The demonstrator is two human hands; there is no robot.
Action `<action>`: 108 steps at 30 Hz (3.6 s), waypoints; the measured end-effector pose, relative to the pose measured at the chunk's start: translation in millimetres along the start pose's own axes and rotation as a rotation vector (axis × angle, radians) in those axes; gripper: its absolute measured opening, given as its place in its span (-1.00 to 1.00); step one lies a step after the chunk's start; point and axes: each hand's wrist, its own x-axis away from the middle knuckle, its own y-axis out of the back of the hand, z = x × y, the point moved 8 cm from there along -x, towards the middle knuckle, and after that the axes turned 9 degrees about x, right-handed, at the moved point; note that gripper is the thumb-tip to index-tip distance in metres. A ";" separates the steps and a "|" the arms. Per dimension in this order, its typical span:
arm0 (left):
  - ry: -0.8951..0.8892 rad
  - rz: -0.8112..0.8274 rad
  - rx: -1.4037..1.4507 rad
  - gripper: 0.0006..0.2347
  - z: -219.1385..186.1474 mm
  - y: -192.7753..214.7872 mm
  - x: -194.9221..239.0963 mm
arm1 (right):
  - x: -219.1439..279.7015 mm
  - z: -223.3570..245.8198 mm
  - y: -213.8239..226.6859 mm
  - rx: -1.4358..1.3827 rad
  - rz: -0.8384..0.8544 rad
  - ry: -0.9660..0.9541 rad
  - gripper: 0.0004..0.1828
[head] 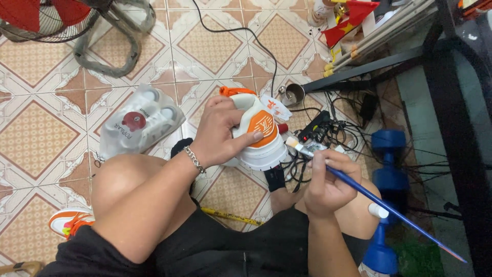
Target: Painting the sole of a sneaker with white paint using a small brush
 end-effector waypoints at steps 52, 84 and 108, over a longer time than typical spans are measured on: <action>-0.278 0.223 -0.576 -0.65 -69.2 -13.7 29.7 | -8.1 50.4 194.3 0.474 -0.313 -0.044 -0.54; 0.435 -0.042 0.248 -0.42 66.9 25.6 25.8 | 13.3 28.7 216.4 0.725 -0.152 -0.066 -0.74; 0.448 -0.108 -0.087 -0.56 91.2 5.1 -5.5 | 17.3 28.3 233.7 0.645 -0.232 -0.158 -0.74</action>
